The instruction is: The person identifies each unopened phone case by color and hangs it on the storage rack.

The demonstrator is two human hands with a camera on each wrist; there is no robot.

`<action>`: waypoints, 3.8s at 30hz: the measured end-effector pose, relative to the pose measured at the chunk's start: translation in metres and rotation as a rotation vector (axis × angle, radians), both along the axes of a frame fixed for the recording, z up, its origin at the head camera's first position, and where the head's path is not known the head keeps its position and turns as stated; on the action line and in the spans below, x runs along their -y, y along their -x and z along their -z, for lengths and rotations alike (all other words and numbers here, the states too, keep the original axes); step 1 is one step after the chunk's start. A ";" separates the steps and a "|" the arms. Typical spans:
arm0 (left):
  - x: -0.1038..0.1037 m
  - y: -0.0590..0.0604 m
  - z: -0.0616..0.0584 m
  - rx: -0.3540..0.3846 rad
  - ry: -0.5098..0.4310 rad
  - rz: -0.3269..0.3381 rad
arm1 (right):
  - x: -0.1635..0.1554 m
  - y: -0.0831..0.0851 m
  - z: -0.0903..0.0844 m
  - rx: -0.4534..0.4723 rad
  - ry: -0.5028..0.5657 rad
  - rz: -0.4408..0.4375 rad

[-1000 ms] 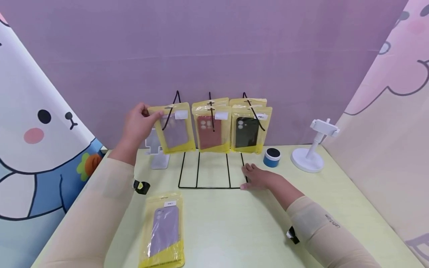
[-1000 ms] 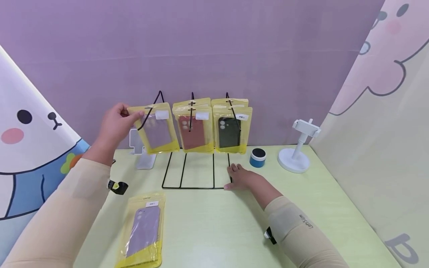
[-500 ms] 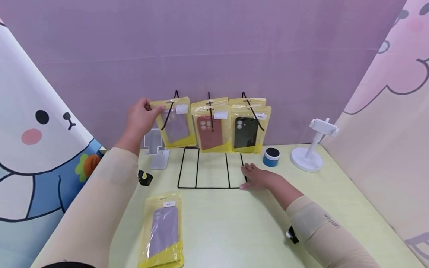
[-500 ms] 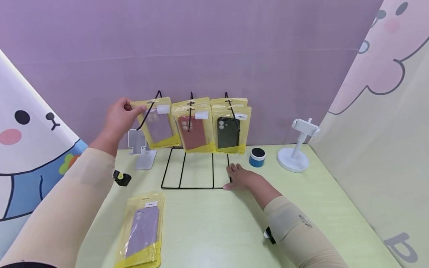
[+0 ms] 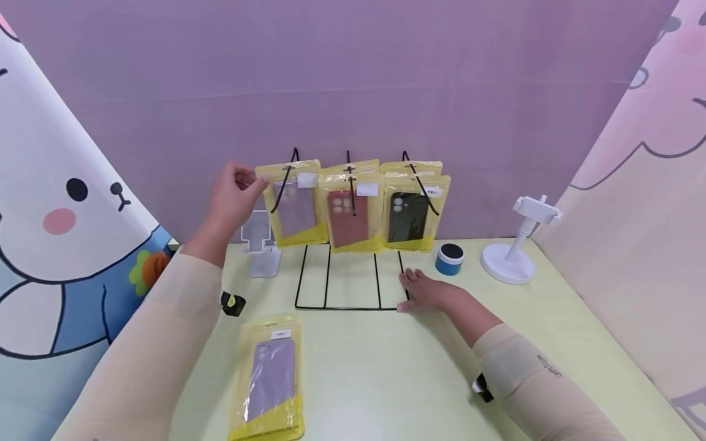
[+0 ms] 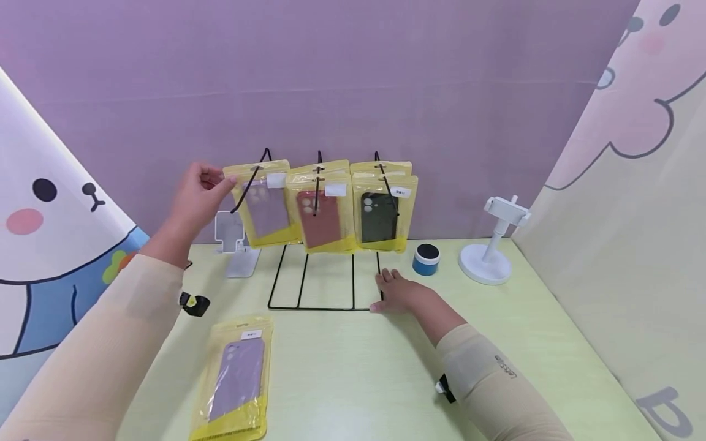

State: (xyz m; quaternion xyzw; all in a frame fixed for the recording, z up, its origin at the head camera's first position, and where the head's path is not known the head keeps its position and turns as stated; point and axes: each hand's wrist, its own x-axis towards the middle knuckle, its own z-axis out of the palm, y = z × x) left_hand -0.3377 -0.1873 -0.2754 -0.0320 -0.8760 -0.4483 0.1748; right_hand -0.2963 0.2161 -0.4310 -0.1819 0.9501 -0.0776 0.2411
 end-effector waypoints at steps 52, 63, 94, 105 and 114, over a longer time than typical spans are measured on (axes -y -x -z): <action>0.029 -0.133 0.148 0.523 0.736 0.400 | -0.006 -0.003 0.002 -0.009 0.025 -0.014; 0.045 -0.132 0.145 0.437 0.557 0.572 | -0.002 -0.003 0.002 -0.008 0.040 -0.020; 0.023 -0.136 0.053 0.120 0.090 0.316 | -0.001 -0.004 0.001 -0.002 0.045 -0.008; 0.004 -0.120 0.031 -0.048 -0.114 0.210 | -0.003 -0.003 0.003 -0.011 0.039 -0.019; -0.006 -0.102 0.013 -0.108 -0.258 0.201 | -0.004 -0.002 0.003 -0.009 0.046 -0.014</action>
